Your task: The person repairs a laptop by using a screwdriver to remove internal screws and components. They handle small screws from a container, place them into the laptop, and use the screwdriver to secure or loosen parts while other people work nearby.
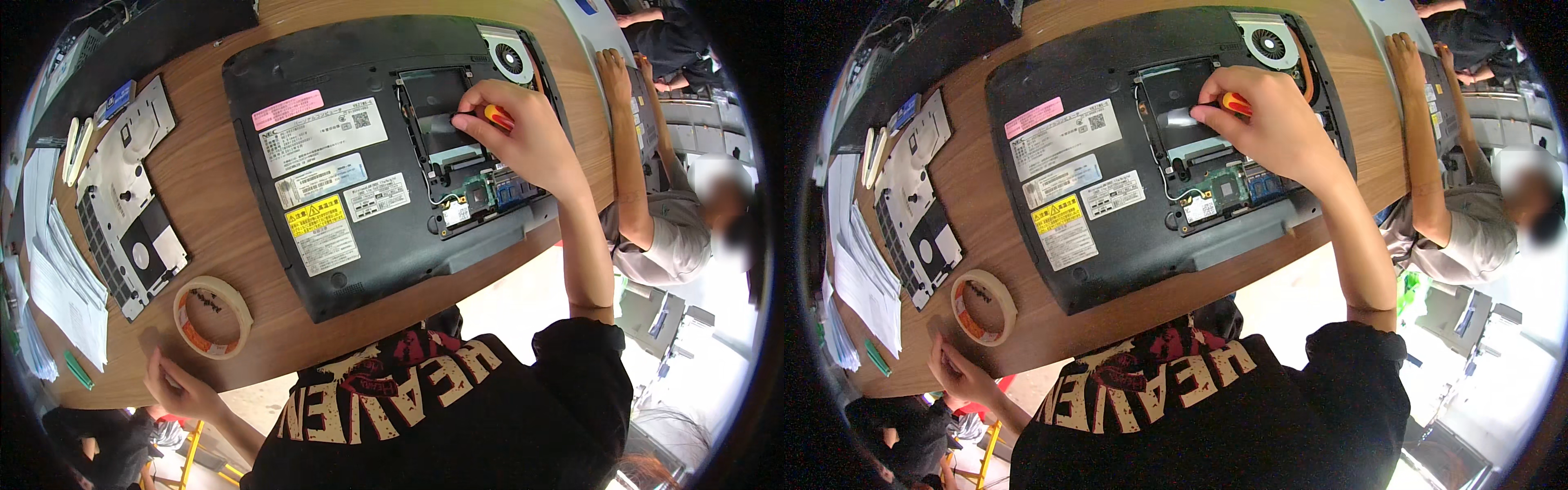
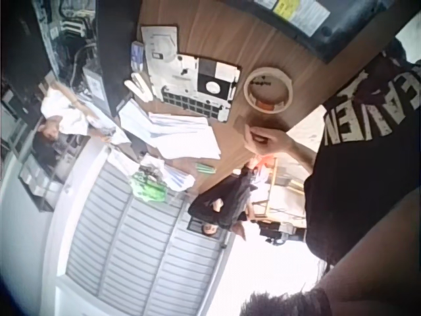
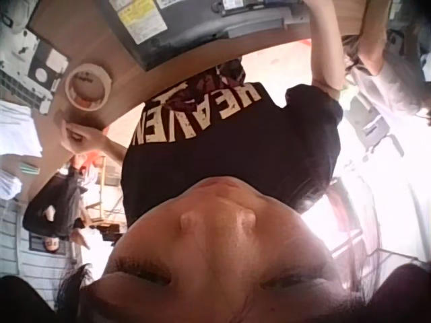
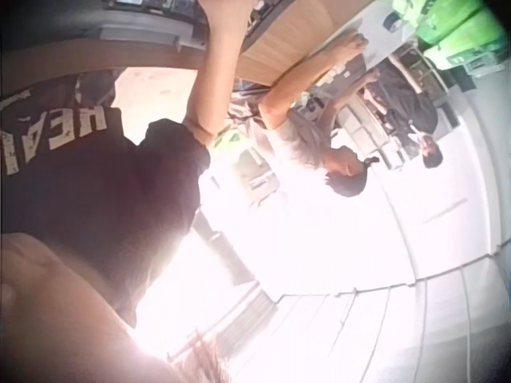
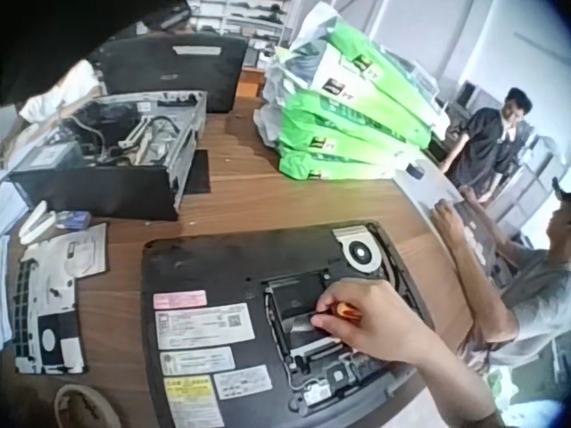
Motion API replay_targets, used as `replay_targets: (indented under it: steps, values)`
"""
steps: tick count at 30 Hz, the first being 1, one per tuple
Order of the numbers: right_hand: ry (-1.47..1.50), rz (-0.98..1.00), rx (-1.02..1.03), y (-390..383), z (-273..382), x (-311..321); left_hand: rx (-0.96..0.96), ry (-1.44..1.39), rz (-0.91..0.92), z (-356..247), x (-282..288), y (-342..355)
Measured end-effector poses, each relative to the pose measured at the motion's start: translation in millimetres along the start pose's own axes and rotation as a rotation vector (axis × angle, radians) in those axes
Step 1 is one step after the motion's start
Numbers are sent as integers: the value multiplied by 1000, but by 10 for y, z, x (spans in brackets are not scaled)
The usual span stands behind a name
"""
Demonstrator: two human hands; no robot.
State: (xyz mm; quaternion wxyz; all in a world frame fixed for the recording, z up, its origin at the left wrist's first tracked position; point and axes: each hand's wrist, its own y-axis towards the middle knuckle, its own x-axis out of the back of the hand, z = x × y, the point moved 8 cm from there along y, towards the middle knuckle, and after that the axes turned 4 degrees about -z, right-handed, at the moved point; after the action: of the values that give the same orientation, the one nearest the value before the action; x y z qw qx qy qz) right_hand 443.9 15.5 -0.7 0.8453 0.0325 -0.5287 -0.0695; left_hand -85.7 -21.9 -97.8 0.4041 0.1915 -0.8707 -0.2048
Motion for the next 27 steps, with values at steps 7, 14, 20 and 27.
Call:
replay_targets:
  steps: [7,14,20,27]
  values:
    - [35,1,-75,16,22,-12,-23,2,6,-16,19,17]
    - [23,-24,-49,23,49,-41,-50,56,-10,-36,37,27]
    - [19,23,-152,30,-82,-79,-48,82,8,-93,48,50]
    - [51,26,-129,54,-52,-83,-5,68,0,-55,68,62]
